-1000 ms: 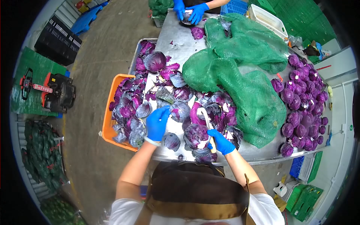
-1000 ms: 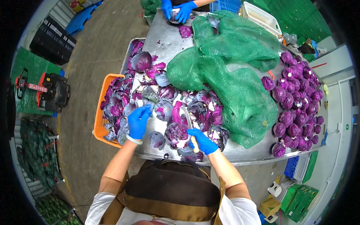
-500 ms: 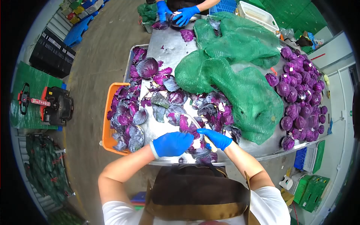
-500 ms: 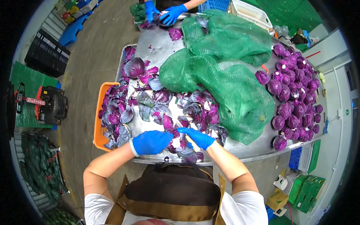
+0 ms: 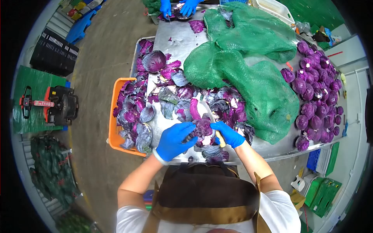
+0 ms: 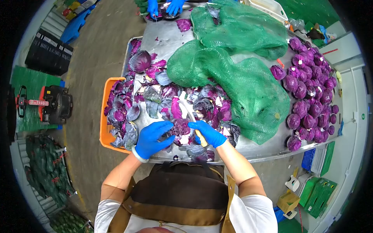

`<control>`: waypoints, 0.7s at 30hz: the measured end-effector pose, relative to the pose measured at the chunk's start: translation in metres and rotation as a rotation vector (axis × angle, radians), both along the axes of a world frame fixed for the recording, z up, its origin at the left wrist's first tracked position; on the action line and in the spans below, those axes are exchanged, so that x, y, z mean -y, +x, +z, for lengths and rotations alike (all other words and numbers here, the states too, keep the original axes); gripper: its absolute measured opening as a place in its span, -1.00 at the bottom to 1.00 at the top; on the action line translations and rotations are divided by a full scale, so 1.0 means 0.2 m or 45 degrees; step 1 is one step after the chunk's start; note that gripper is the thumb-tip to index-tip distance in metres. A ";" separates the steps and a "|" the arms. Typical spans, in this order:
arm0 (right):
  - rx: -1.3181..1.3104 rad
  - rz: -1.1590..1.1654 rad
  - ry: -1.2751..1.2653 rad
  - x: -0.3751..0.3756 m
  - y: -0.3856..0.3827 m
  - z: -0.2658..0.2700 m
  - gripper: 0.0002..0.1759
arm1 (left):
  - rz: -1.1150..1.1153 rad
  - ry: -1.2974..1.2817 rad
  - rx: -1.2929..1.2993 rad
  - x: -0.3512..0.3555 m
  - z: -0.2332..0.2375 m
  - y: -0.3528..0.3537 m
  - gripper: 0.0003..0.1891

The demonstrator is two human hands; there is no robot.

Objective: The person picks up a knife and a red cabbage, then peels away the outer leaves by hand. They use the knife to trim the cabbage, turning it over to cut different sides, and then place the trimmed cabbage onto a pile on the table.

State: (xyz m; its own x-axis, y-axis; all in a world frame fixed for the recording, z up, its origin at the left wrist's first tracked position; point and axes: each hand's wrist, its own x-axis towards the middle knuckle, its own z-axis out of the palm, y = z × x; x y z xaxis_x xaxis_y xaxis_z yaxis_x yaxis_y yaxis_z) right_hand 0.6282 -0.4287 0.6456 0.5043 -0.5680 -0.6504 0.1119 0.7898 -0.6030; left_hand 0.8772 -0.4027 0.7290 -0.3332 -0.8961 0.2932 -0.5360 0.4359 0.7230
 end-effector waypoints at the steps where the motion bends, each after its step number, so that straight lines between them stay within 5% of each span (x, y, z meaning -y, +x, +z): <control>1: 0.009 0.023 0.038 0.01 0.00 0.05 -0.65 | 0.001 -0.079 0.064 -0.01 -0.02 0.00 -0.68; 8: 0.057 -0.117 0.088 -0.06 -0.01 -0.04 -0.64 | -0.015 -0.236 0.342 -0.01 -0.12 0.00 -0.85; 15: 0.032 -0.102 -0.238 -0.06 -0.06 -0.07 -0.76 | 0.266 0.142 0.049 0.09 -0.43 0.04 -0.90; 19: 0.221 -0.101 -0.366 -0.10 -0.10 -0.17 -0.24 | 0.372 0.122 0.131 0.10 -0.63 0.10 -0.89; 20: 0.335 -0.018 -0.318 -0.11 -0.12 -0.15 0.03 | 0.354 0.220 0.261 0.09 -0.74 0.15 -0.85; 21: 0.398 -0.058 -0.324 -0.12 -0.11 -0.12 0.06 | 0.407 0.467 -0.014 0.07 -0.77 0.16 -0.82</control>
